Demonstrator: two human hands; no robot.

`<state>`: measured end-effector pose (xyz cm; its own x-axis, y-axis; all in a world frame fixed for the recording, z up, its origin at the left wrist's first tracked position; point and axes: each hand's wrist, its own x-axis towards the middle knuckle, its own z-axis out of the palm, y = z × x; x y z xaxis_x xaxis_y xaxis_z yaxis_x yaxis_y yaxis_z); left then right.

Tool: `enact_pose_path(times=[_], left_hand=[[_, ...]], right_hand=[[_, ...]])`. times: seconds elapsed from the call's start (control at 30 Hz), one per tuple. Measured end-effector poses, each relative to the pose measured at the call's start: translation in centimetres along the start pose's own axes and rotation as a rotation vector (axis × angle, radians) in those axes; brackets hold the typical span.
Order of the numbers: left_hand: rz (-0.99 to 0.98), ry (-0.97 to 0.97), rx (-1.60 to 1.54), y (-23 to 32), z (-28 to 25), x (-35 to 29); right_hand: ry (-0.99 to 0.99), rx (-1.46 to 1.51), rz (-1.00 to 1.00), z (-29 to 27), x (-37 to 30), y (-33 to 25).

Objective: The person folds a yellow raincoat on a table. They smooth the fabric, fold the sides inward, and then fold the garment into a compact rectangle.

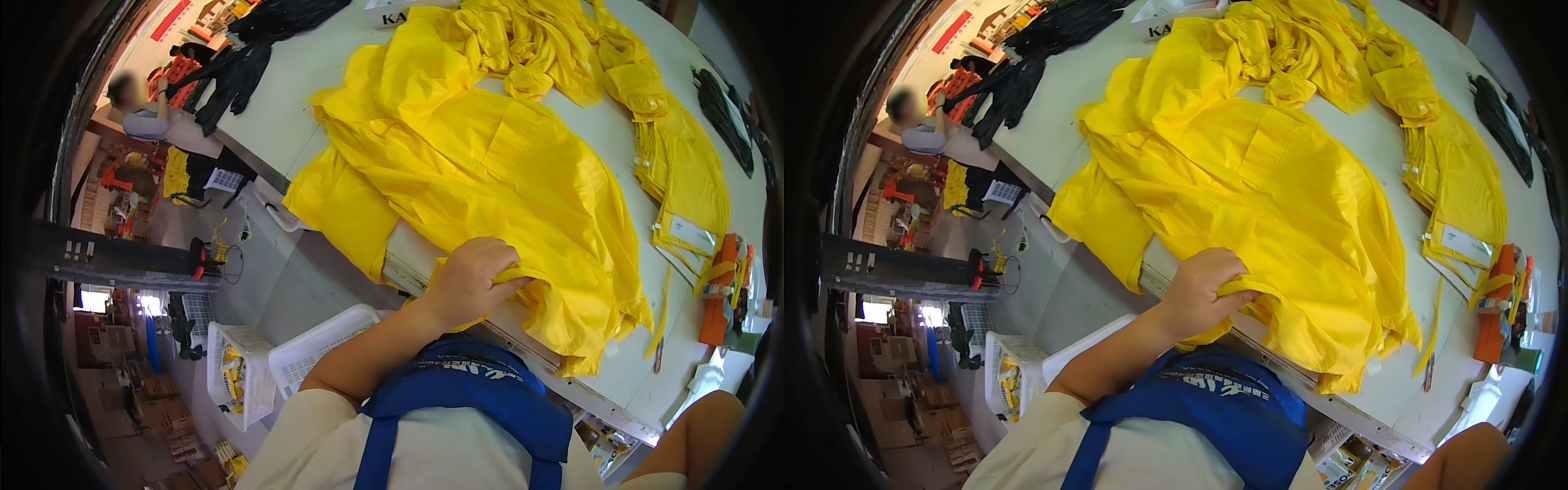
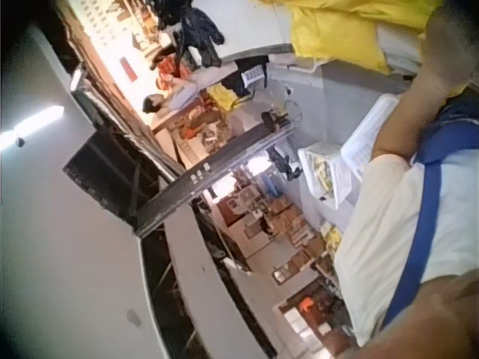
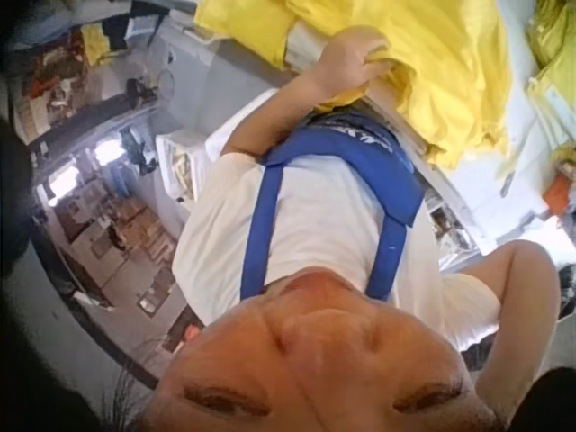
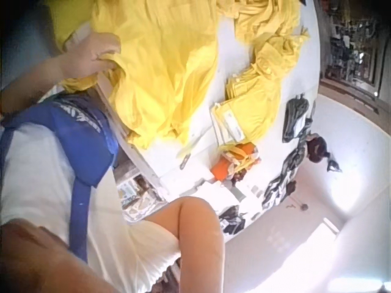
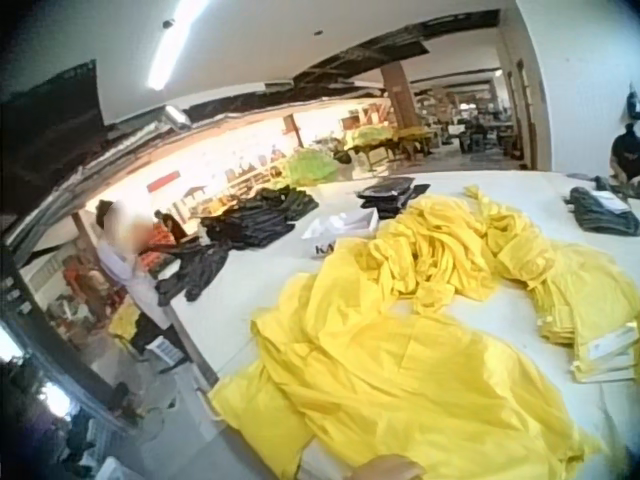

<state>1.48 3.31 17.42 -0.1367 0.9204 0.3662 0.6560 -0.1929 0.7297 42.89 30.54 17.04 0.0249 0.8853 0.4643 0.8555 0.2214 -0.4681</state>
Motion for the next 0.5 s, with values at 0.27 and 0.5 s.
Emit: enact_pose_path(times=[0.27,0.5], left_hand=[[-0.004,0.008,0.015,-0.4,-0.3,-0.9],[-0.007,0.041,-0.024,-0.1,0.2,-0.5]], right_hand=[[0.037,0.066,-0.038,-1.2,-0.2,-1.3],[0.059,0.102,-0.074,-2.2,0.5,-2.9]])
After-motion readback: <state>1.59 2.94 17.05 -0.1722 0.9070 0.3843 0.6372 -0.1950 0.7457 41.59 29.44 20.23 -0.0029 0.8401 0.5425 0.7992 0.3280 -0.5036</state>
